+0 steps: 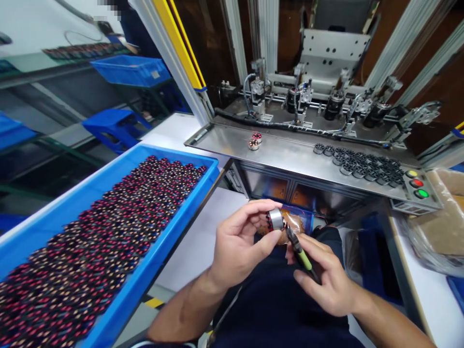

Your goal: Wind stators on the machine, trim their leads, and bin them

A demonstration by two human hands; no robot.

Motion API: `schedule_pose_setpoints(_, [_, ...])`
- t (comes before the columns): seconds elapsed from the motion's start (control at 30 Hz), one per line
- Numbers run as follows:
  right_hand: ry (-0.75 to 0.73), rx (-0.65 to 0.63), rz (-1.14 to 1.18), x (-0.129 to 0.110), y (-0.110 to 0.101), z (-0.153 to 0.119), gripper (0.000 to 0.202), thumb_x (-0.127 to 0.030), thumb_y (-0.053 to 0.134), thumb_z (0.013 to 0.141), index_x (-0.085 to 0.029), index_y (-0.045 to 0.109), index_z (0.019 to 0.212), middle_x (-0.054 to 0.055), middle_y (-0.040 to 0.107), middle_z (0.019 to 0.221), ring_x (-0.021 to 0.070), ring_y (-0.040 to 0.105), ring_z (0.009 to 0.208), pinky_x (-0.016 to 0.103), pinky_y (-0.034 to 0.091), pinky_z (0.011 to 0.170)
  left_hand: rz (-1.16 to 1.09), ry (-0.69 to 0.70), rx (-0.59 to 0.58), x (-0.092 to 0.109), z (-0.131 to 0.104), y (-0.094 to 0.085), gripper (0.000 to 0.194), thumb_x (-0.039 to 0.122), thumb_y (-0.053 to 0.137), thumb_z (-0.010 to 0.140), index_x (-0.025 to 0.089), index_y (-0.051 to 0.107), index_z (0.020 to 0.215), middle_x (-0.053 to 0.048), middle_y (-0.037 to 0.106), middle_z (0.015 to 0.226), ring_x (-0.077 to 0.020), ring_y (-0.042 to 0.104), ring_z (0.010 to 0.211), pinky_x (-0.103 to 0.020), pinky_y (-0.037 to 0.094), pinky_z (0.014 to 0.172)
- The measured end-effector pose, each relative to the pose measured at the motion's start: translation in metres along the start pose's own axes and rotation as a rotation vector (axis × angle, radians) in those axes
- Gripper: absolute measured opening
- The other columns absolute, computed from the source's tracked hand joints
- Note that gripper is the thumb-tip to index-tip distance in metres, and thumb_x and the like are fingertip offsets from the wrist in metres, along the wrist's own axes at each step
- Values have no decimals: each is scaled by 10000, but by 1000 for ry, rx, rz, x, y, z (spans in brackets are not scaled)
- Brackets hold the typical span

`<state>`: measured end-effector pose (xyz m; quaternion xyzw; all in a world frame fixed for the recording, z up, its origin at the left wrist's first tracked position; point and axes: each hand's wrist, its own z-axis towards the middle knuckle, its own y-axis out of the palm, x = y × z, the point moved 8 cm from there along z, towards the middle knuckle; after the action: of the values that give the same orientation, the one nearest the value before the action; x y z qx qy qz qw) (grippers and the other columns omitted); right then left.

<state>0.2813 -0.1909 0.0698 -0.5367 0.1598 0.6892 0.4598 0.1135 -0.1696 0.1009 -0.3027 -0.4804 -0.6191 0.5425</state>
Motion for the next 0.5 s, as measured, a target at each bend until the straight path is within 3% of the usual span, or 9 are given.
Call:
schedule_pose_setpoints(0.33, [-40,50,-94,-4,-5,-3,672,-30,528,839,-274,504,1464,26,629,829,166,599,719,295,548,682,-57,-57,-33,-7,0,7,324,92,806,783,210,762,1081,-77,791,1073,-172,772,940,-231,623,868])
schedule_pose_setpoints(0.5, [-28,87,-172,0,-7,-8,728,-39,552,823,-303,458,1495,41,653,912,180,640,786,297,578,746,-118,-69,-38,-11,0,5,257,158,815,794,213,758,1039,-92,778,1109,-198,769,944,-247,643,773])
